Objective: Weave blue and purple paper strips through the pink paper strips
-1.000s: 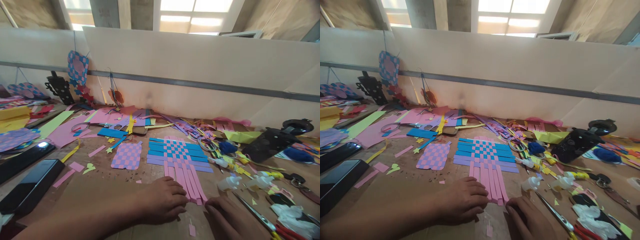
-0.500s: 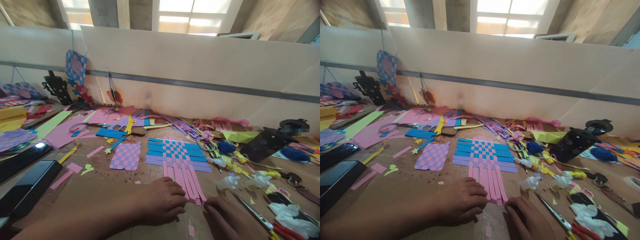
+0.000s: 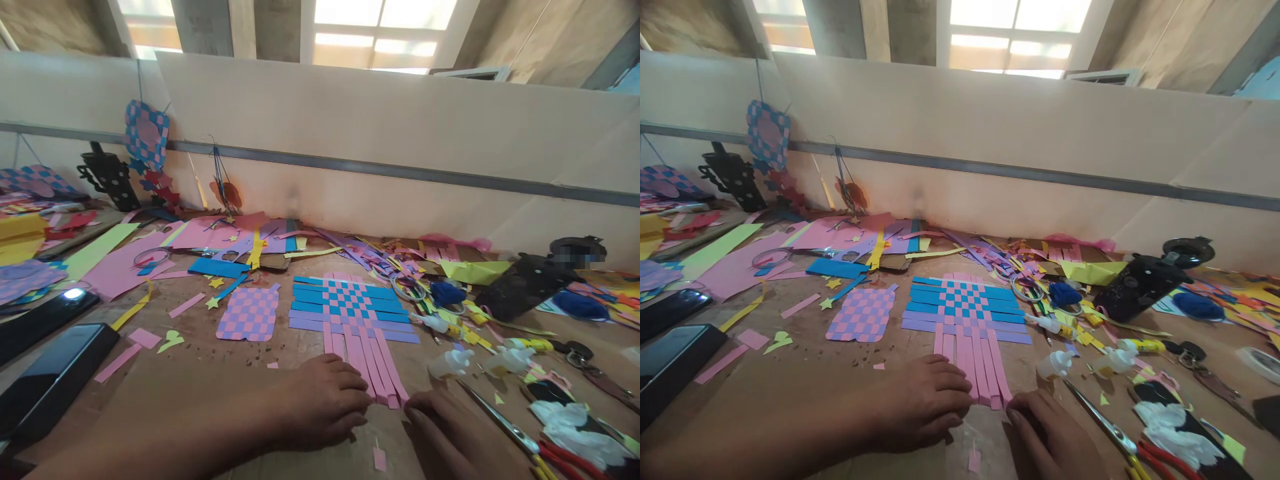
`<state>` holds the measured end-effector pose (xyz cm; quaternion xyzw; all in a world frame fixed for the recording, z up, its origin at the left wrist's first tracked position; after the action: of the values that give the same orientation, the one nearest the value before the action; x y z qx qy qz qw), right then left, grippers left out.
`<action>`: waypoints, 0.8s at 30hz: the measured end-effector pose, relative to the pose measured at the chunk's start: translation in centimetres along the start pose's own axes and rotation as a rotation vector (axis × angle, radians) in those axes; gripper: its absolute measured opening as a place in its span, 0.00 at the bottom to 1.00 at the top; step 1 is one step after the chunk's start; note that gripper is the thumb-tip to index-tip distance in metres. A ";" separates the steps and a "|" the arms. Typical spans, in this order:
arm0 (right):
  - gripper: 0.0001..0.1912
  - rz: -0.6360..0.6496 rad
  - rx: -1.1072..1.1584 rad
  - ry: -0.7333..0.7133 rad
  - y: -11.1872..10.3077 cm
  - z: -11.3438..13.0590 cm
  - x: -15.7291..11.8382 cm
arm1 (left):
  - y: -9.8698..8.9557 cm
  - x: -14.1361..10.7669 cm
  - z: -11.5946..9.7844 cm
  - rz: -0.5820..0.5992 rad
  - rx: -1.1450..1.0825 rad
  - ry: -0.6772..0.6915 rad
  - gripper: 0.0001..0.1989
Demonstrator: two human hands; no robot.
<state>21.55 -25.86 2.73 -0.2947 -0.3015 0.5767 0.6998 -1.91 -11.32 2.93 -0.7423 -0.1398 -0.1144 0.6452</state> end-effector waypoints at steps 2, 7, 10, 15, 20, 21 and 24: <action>0.17 0.004 0.006 0.024 0.2 -0.4 -0.1 | -0.1 0.1 0.0 0.003 0.001 -0.003 0.11; 0.16 -0.002 0.016 0.064 0.4 -0.3 -0.2 | -0.3 0.1 0.0 0.007 -0.010 -0.005 0.12; 0.17 -0.015 0.026 0.040 0.1 0.3 -0.1 | -0.5 0.0 -0.3 -0.013 -0.026 -0.018 0.13; 0.18 -0.042 0.008 0.087 0.3 0.6 -0.3 | -2.1 0.6 -0.8 -0.105 -0.113 -0.070 0.15; 0.17 -0.117 0.021 0.111 0.8 1.3 -0.5 | -8.6 2.9 -1.7 -0.310 -0.210 -0.032 0.12; 0.17 -0.117 0.025 0.120 0.7 1.4 -0.5 | -10.3 3.0 -2.1 -0.345 -0.254 -0.064 0.10; 0.16 -0.103 0.037 0.131 0.5 1.7 -0.5 | -14.5 0.8 -3.9 -0.474 -0.377 -0.136 0.08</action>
<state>19.82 -26.11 3.43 -0.3029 -0.2592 0.5250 0.7519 -6.27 -13.31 17.17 -0.8016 -0.3283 -0.2358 0.4404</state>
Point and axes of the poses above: each hand's wrist, its own x-axis towards the middle knuckle, its own y-axis out of the palm, z = x × y, the point moved 1 cm from there along x, towards the middle knuckle, and after that the axes turned 8 degrees about x, right-handed, at the moved point
